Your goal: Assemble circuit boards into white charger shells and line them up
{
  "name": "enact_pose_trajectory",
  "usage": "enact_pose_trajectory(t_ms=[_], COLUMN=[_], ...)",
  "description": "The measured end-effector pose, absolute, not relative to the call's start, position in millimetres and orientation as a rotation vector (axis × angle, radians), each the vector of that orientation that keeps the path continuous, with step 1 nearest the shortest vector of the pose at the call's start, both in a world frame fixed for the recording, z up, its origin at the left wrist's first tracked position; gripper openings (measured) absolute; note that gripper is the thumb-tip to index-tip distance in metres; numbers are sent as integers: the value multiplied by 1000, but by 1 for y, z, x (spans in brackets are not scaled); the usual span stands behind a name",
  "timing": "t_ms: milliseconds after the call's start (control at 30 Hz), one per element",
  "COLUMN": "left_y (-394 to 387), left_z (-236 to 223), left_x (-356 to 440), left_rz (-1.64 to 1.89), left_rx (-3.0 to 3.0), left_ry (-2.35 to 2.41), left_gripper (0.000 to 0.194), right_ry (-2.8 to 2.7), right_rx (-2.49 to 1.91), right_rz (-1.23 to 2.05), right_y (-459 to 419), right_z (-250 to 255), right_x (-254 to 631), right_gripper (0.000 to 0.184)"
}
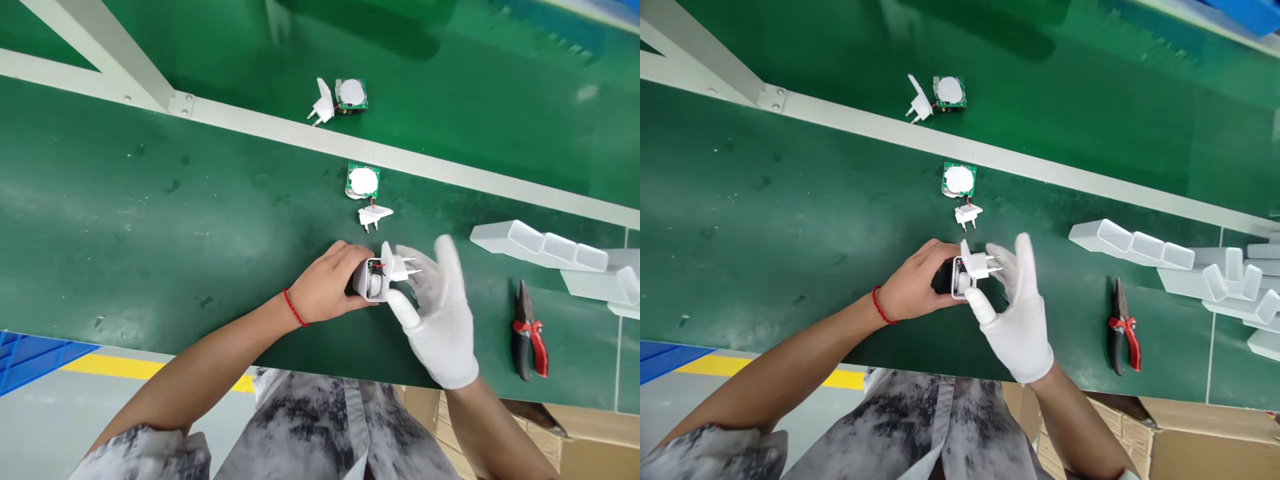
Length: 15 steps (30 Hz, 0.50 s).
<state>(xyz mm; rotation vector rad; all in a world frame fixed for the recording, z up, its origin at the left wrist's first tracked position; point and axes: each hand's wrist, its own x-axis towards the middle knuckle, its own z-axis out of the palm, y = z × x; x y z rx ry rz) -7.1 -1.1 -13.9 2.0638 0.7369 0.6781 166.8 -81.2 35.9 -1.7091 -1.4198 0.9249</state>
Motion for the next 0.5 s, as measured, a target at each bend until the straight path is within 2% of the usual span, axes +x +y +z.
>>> enact_pose_trajectory(t_ms=[100,133,300,433,500], left_y=[4,6,17,16,10], left_z=[-2,3,19,17,12], left_x=[-13,-15,-6,7,7], left_rz=[612,578,496,623,687], left_rx=[1979,1929,1716,1596,1459], left_ry=[655,631,797,890,874], left_gripper=[59,60,54,30,27], right_ry=[-1580,-1620,-1664,-1586,-1468], right_rx=[-1839,-1859,-1780,-1698,-1702], right_rz=[906,902,901,955,989], right_y=[-78,-77,-73,-74,-74], right_z=[34,34,28,22,22], right_x=[160,159,159,156,153], right_gripper=[42,36,44,51,54])
